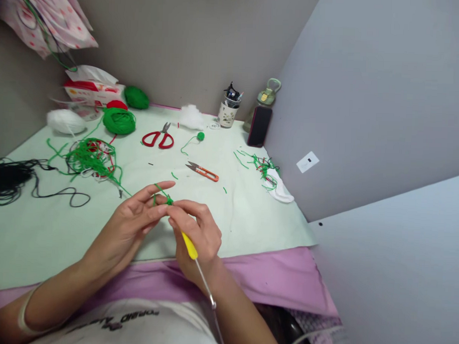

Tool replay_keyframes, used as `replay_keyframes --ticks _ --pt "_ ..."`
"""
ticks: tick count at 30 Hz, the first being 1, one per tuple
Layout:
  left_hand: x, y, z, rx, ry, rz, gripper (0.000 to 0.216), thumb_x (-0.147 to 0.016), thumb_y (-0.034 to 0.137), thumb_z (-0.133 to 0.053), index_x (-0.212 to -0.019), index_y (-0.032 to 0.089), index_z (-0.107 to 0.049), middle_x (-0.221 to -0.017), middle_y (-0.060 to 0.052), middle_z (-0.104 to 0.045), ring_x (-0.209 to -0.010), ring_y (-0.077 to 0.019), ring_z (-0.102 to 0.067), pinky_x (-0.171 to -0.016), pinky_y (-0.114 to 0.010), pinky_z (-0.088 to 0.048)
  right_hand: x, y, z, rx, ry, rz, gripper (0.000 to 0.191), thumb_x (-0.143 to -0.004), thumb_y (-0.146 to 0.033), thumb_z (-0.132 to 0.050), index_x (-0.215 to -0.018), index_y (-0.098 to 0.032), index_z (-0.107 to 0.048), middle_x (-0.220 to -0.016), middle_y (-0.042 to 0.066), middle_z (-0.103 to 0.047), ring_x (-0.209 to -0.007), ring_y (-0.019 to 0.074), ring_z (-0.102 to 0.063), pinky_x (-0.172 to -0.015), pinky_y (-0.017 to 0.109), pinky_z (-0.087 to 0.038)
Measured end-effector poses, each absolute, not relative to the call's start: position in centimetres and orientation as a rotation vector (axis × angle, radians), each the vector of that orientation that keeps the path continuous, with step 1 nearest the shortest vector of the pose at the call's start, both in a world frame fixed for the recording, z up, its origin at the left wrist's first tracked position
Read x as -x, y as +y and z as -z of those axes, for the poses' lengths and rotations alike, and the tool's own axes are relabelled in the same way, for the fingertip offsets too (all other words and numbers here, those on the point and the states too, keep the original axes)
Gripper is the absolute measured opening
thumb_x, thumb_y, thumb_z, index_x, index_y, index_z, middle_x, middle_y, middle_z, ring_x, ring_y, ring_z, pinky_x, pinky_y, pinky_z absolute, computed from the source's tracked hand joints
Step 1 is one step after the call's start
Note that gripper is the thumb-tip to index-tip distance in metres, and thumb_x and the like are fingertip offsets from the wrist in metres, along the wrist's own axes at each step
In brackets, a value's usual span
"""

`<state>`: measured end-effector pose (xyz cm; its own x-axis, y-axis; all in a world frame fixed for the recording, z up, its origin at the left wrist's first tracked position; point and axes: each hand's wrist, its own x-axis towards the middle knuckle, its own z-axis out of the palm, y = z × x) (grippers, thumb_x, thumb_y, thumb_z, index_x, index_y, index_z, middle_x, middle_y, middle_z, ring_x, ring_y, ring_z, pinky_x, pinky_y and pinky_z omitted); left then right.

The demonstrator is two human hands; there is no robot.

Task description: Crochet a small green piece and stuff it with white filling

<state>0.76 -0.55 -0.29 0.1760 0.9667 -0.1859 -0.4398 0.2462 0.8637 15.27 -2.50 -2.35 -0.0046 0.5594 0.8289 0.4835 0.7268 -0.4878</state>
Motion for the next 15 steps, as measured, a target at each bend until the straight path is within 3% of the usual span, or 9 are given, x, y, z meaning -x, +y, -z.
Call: replay_keyframes --ticks 6,11,15 --pt "-0.67 -0.46 -0.54 -0.678 0.864 -1.102 0.053 -0.078 0.028 -0.09 -0.127 0.022 -0.074 -0.075 0.004 -0.059 -0.065 -0.0082 -0.042 -0.056 -0.018 -0.032 -15.42 -2.68 2.54 0.844 -1.635 -0.056 0.033 -0.1 -0.009 -0.058 -0.124 -0.026 -0.072 -0.11 0.01 -0.076 -0.096 0.02 -0.075 -0.077 0.034 -0.064" --pt "-0.42 -0.36 -0.65 -0.713 0.833 -1.065 0.052 -0.079 0.026 -0.088 -0.129 0.021 -0.073 -0.079 0.003 -0.062 -0.064 -0.0081 -0.041 -0.053 -0.018 -0.03 -15.69 -2.59 2.14 0.853 -1.584 -0.218 0.031 -0.1 -0.012 -0.059 -0.12 -0.03 -0.074 -0.109 0.007 -0.077 -0.096 0.0208 -0.075 -0.078 0.036 -0.064" --pt "-0.24 -0.31 -0.61 -0.801 0.805 -1.061 0.076 -0.078 0.022 -0.089 -0.148 0.027 -0.061 -0.081 0.004 -0.066 -0.07 -0.0099 -0.051 -0.064 -0.018 -0.042 -16.05 -2.15 1.9 0.841 -1.559 -0.46 0.027 -0.101 -0.013 -0.059 -0.113 -0.03 -0.077 -0.097 0.004 -0.075 -0.09 0.0196 -0.072 -0.076 0.036 -0.062"
